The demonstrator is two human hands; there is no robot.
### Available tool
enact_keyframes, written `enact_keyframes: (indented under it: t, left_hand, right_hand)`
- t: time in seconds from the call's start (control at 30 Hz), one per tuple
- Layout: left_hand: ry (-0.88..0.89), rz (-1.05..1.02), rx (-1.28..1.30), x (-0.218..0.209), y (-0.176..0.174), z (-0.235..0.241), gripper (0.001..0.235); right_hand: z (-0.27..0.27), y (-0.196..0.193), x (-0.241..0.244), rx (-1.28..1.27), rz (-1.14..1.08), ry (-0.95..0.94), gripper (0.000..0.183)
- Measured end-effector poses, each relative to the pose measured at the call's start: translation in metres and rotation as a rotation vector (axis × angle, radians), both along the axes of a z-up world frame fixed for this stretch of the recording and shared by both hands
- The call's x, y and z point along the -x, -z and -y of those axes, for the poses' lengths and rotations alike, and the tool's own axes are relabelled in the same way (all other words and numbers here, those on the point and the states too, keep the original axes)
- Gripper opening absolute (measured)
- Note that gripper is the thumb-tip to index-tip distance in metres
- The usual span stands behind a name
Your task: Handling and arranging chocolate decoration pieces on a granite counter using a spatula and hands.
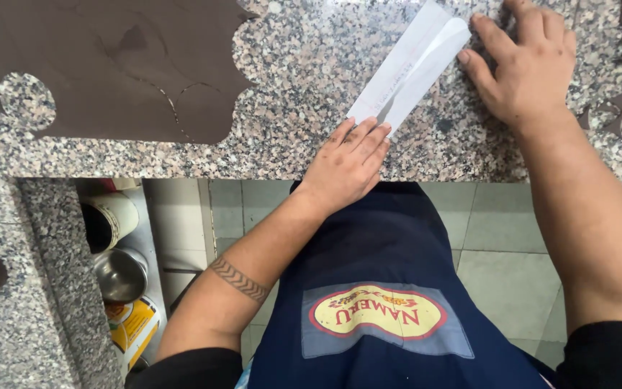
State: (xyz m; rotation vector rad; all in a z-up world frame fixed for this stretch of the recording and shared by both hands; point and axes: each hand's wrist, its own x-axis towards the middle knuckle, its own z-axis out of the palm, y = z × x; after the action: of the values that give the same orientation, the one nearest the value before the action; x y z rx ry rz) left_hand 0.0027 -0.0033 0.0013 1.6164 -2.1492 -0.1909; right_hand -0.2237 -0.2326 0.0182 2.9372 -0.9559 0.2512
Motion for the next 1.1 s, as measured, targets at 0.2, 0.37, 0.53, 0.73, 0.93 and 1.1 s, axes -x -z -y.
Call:
enact_keyframes:
  t: [0.2, 0.37, 0.53, 0.73, 0.93, 1.1]
  left_hand:
    - [-0.022, -0.007, -0.027, 0.002, -0.002, -0.001, 0.044]
    - [0.010, -0.043, -0.076, -0.004, -0.013, 0.011, 0.042]
    - [-0.001, -0.136, -0.186, -0.008, -0.036, 0.046, 0.037]
    - [0.014, 0.132, -0.017, 0.011, -0.006, 0.079, 0.032]
    - [0.070, 0.192, -0.142, 0.003, -0.022, 0.047, 0.041]
    - [0.021, 0.207, -0.083, -0.001, -0.028, 0.006, 0.046]
  right_hand:
    - [-0.022, 0.008, -0.007, -0.011, 0.066, -0.204, 0.040]
    - [-0.026, 0.011, -0.011, -0.056, 0.145, -0.199, 0.035]
    - [-0.027, 0.014, -0.009, -0.041, 0.154, -0.201, 0.033]
    - [-0.027, 0.015, -0.010, -0.006, 0.171, -0.194, 0.032]
    - [-0.027, 0.018, -0.007, 0.019, 0.202, -0.198, 0.027]
    - [-0.027, 0.018, -0.007, 0.022, 0.200, -0.199, 0.030]
